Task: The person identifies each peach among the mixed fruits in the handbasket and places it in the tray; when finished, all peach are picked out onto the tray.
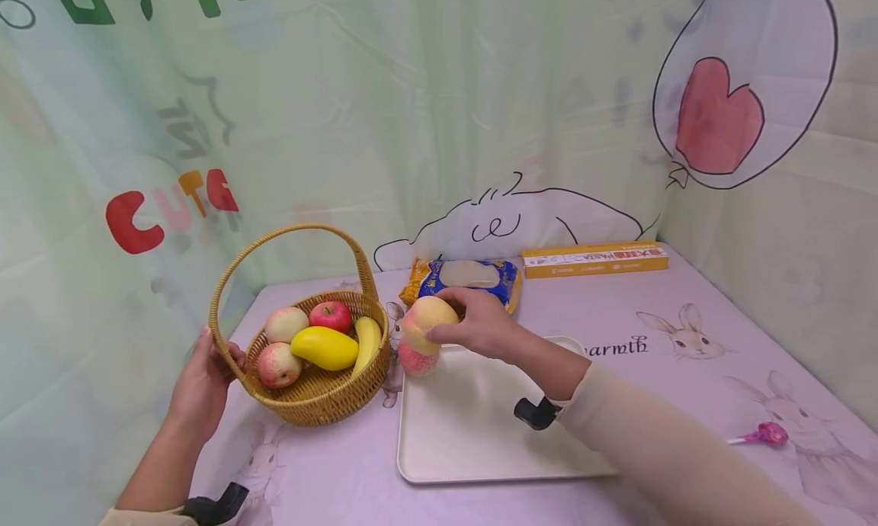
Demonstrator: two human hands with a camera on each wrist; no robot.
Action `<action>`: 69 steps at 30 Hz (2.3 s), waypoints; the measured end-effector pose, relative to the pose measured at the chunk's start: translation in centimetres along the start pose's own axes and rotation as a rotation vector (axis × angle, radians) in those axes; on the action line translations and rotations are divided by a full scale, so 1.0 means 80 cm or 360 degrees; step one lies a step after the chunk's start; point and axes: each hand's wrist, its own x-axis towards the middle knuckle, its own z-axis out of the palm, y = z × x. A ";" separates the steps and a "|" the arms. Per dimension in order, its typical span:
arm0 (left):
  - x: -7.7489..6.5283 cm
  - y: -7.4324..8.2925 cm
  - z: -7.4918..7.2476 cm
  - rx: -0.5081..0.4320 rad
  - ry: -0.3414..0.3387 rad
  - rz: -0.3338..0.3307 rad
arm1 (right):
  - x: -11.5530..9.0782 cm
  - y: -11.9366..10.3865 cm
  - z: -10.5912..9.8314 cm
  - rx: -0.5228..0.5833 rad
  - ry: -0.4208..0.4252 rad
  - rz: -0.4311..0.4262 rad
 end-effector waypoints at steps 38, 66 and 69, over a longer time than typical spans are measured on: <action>0.001 -0.002 0.000 0.0023 0.0014 0.0006 | -0.001 0.062 -0.010 -0.0498 -0.0193 0.0279; 0.000 -0.002 -0.001 0.0029 0.0014 0.0014 | 0.008 -0.013 0.002 -0.0289 -0.0232 -0.0085; 0.001 -0.003 -0.001 0.0040 0.0012 0.0007 | 0.013 -0.020 0.008 -0.0234 -0.0275 -0.0107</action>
